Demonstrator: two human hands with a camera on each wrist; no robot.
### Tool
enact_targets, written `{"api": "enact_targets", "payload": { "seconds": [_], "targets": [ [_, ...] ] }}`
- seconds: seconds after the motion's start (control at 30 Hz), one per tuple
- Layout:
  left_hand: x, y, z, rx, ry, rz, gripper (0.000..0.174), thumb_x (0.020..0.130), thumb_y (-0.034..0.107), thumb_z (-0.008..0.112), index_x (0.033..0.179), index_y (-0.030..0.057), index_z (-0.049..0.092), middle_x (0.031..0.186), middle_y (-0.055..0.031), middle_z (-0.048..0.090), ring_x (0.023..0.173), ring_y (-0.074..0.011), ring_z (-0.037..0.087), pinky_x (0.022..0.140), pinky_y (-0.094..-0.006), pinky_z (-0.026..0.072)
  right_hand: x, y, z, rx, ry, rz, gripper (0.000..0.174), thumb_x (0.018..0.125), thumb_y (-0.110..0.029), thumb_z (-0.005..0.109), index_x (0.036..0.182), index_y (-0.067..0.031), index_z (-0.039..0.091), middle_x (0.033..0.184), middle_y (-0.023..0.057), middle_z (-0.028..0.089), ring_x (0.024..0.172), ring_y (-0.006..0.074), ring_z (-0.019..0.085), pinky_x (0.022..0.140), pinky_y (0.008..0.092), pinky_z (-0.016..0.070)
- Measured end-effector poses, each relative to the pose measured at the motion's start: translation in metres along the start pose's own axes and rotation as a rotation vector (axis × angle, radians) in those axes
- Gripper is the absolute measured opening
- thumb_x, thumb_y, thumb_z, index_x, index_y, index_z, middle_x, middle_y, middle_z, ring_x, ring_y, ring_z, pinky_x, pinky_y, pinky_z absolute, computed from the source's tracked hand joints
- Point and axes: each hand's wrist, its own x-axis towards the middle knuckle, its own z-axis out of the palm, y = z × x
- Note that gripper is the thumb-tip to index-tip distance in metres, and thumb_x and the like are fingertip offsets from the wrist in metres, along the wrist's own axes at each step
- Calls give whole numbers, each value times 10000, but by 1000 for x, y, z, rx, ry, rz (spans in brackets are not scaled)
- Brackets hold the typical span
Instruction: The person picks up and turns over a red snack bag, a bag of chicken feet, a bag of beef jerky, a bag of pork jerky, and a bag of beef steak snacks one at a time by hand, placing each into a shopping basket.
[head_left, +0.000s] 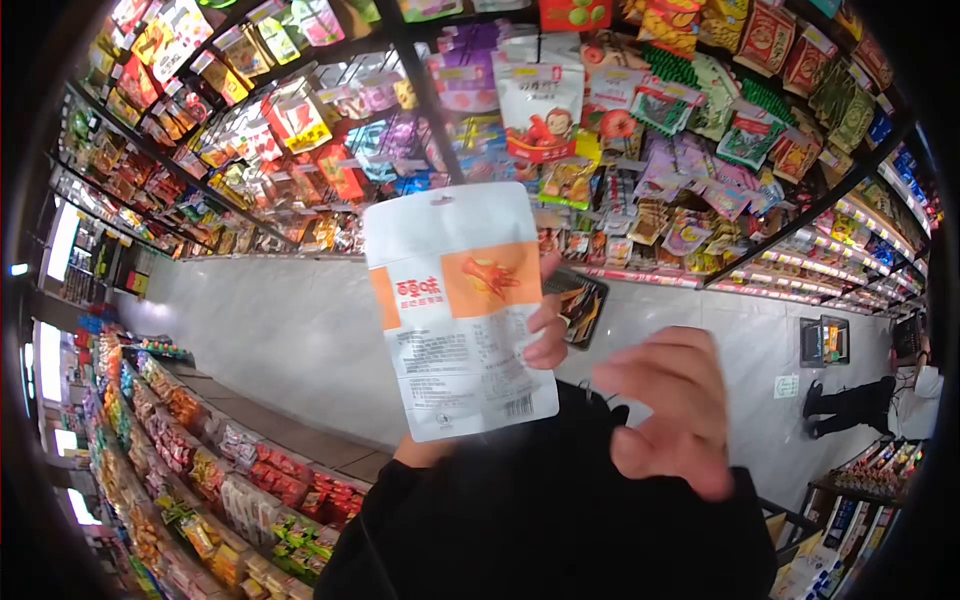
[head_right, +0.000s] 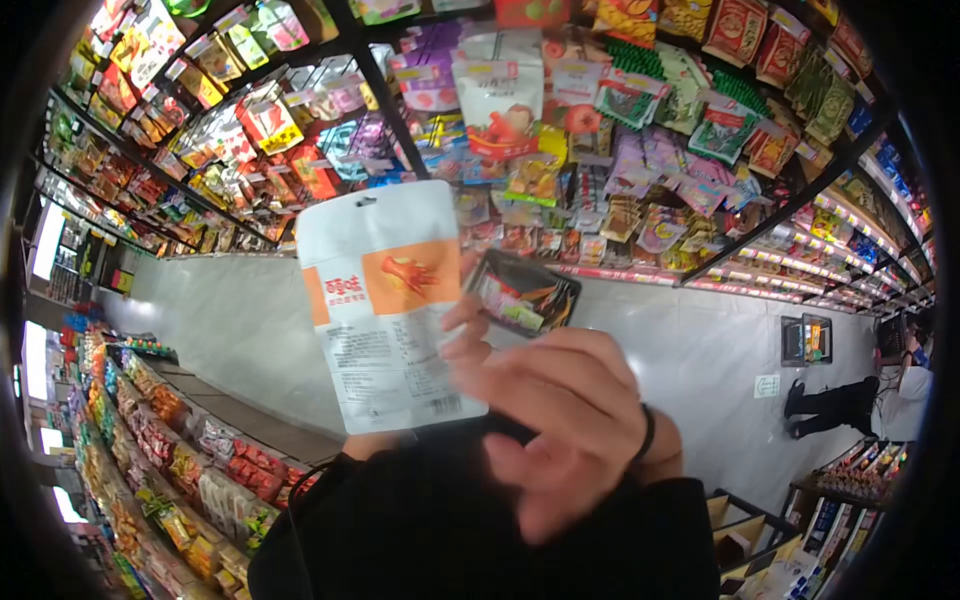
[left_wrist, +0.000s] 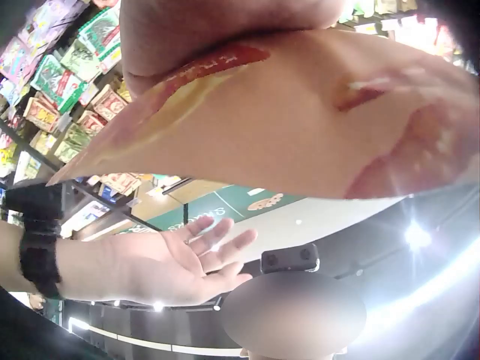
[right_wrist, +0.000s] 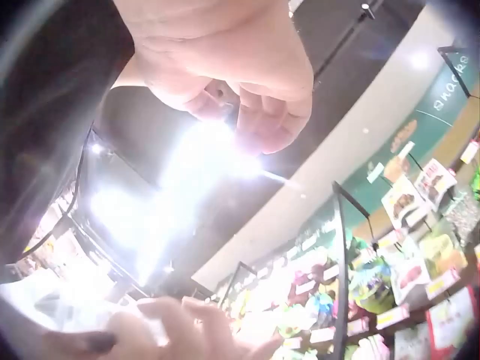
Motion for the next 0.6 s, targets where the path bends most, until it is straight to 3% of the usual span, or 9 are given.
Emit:
{"api": "enact_targets", "payload": {
  "seconds": [0.1,0.13,0.17,0.23,0.37,0.43,0.47,0.57,0.6],
  "targets": [
    [-39,42,34,128,308,134,994,917,772,426,1593,56,293,867,-48,436,696,-177,390,656,-301,306,22,-17,39,-33,-21,-95,165,1010,-303,542,1104,-167,547,1007,-4,714,755,203,663,657,371,476],
    [-55,58,33,135,166,135,874,974,608,506,1592,55,231,938,-43,476,780,-178,442,719,-314,336,28,-22,55,-35,-15,-120,199,1058,-358,496,1149,-186,534,1004,-41,705,746,184,650,653,358,452],
    [-69,72,35,122,181,167,922,950,670,479,1596,56,244,924,-50,475,759,-181,435,703,-315,337,35,-26,76,-31,17,-134,215,1067,-388,473,1179,-210,518,954,-56,700,728,173,641,635,351,436],
    [-93,99,38,102,210,232,1031,903,796,426,1604,57,268,897,-64,474,717,-188,421,672,-317,340,51,-33,118,22,40,-125,216,1079,-415,442,1209,-252,499,897,-71,691,715,162,633,615,343,415],
    [-143,155,50,158,179,289,970,935,726,443,1607,55,247,918,-56,470,751,-179,421,707,-313,335,81,-50,194,224,-30,-139,161,1089,-402,406,1182,-304,494,904,-65,670,707,166,635,595,340,394],
    [-157,177,56,207,151,302,941,951,691,452,1609,54,237,929,-53,468,768,-174,420,724,-311,332,91,-45,224,351,-50,-234,249,1084,-299,391,1329,-316,350,953,12,682,687,200,638,554,358,411],
    [-166,188,62,231,135,302,926,959,674,456,1609,54,232,934,-51,468,777,-172,420,733,-310,331,95,-47,239,418,-40,-294,468,1076,-200,385,1491,-322,205,992,87,699,676,233,641,523,376,434],
    [-181,215,64,244,114,318,900,975,644,457,1610,48,228,948,-49,464,795,-168,416,752,-308,329,119,-32,274,474,-55,-452,507,1082,-198,371,1513,-370,167,969,82,701,664,223,633,510,345,429],
    [-183,224,61,225,105,328,902,976,649,449,1610,44,234,952,-52,462,797,-168,413,753,-308,330,108,-48,279,408,-27,-285,307,1089,-286,380,1383,-354,322,951,12,695,665,195,629,535,345,408]
  ]
}}
